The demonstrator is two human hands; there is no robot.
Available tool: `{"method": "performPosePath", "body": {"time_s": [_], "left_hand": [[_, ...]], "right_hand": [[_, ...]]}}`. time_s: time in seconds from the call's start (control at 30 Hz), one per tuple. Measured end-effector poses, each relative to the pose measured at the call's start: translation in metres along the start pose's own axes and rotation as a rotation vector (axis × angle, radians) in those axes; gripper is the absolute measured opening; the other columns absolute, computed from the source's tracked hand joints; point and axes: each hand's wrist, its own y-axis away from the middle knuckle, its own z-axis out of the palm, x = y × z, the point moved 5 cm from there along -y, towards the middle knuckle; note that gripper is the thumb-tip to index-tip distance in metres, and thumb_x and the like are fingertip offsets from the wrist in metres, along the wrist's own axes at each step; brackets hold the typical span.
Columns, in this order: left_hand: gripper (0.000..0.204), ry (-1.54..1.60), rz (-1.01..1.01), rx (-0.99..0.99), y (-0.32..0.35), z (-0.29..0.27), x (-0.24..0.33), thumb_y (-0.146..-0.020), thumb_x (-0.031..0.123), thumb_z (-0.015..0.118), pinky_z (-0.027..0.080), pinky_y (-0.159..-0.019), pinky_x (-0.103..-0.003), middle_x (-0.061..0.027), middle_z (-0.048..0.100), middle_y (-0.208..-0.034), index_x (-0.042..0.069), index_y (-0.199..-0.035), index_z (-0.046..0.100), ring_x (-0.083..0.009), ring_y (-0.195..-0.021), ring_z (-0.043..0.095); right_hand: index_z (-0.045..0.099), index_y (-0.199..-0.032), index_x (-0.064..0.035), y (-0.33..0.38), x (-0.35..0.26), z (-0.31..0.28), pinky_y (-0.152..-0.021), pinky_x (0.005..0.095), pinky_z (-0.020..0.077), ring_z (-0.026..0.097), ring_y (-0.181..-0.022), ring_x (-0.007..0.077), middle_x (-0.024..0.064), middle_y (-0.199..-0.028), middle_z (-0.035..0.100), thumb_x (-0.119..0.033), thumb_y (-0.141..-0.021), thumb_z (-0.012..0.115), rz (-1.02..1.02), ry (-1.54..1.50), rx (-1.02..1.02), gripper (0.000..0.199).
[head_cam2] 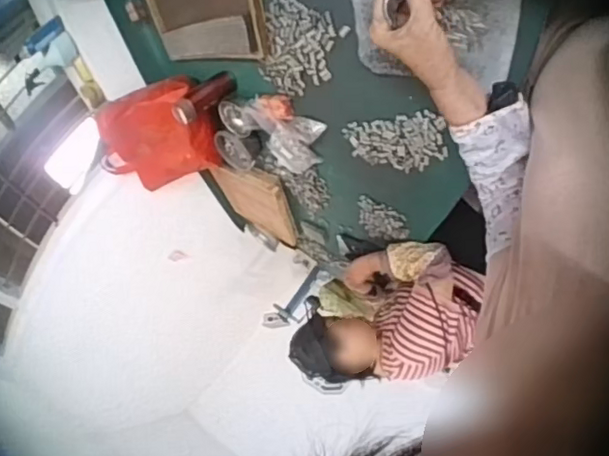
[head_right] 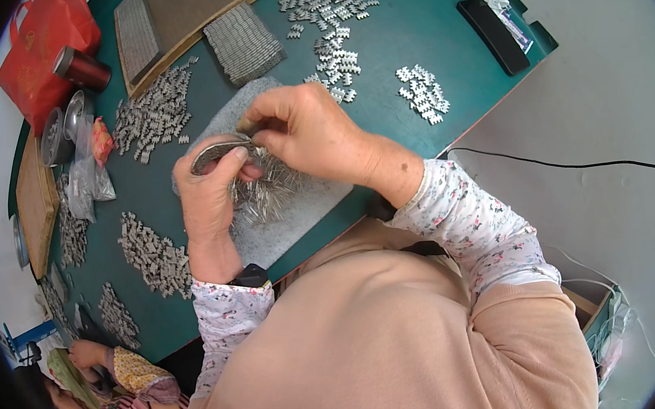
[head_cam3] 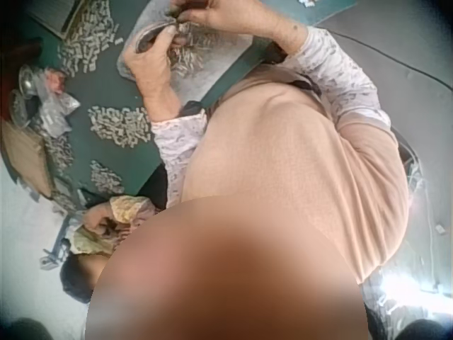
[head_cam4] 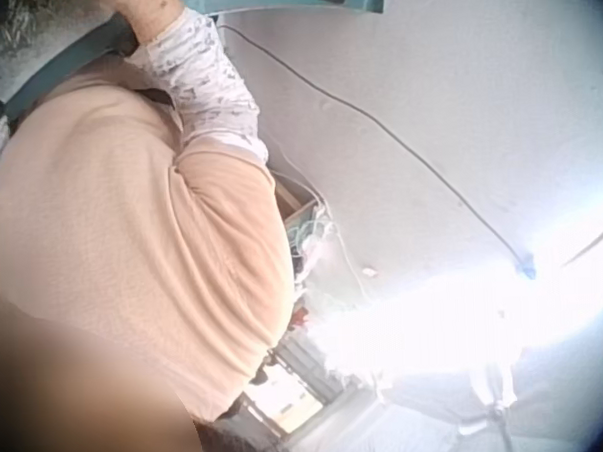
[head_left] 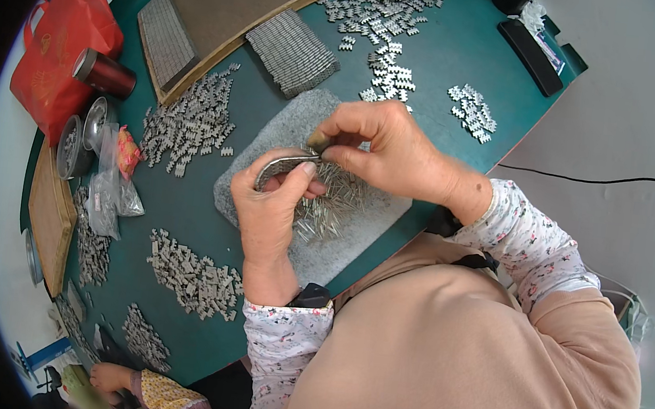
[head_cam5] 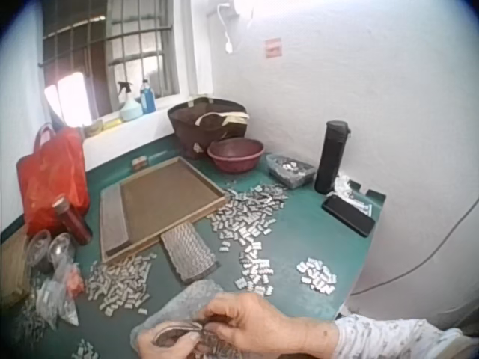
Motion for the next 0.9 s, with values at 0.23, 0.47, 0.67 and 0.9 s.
{"method": "performPosePath", "body": {"time_s": [0.23, 0.47, 0.67, 0.9], "left_hand": [[0.02, 0.063, 0.095, 0.191, 0.005, -0.042, 0.006, -0.084, 0.003, 0.065, 0.054, -0.058, -0.031, -0.0147, 0.065, -0.078, -0.007, -0.1, 0.061, -0.0239, -0.063, 0.066], [0.016, 0.046, 0.029, 0.203, 0.003, -0.041, 0.001, -0.085, 0.004, 0.064, 0.054, -0.058, -0.029, -0.0159, 0.066, -0.079, -0.007, -0.096, 0.061, -0.0239, -0.064, 0.068], [0.01, 0.091, -0.014, 0.156, 0.002, -0.032, -0.005, -0.086, 0.001, 0.063, 0.054, -0.054, -0.027, -0.0157, 0.067, -0.077, -0.007, -0.091, 0.062, -0.0233, -0.061, 0.068], [0.014, 0.146, -0.085, 0.111, 0.002, -0.028, -0.012, -0.085, 0.004, 0.064, 0.054, -0.055, -0.029, -0.0177, 0.066, -0.079, -0.008, -0.093, 0.062, -0.0237, -0.062, 0.067]], "right_hand": [[0.068, -0.092, -0.0025, -0.016, 0.015, -0.008, -0.071, 0.0394, 0.0523, 0.063, -0.082, 0.0323, 0.0121, -0.088, 0.063, -0.006, -0.076, 0.069, -0.098, 0.527, -0.072, 0.016], [0.065, -0.08, -0.0025, -0.019, 0.019, 0.027, -0.073, 0.0379, 0.0515, 0.061, -0.086, 0.0295, 0.0125, -0.084, 0.059, -0.008, -0.073, 0.062, -0.223, 0.724, -0.282, 0.01], [0.06, -0.081, -0.002, -0.019, 0.021, 0.037, -0.073, 0.0339, 0.0514, 0.058, -0.086, 0.0252, 0.0097, -0.086, 0.056, -0.009, -0.072, 0.061, -0.409, 0.836, -0.367, 0.012], [0.054, -0.084, 0.001, -0.017, 0.022, 0.034, -0.071, 0.0354, 0.0517, 0.057, -0.085, 0.0274, 0.0121, -0.085, 0.055, -0.008, -0.075, 0.058, -0.463, 0.793, -0.36, 0.013]]}}
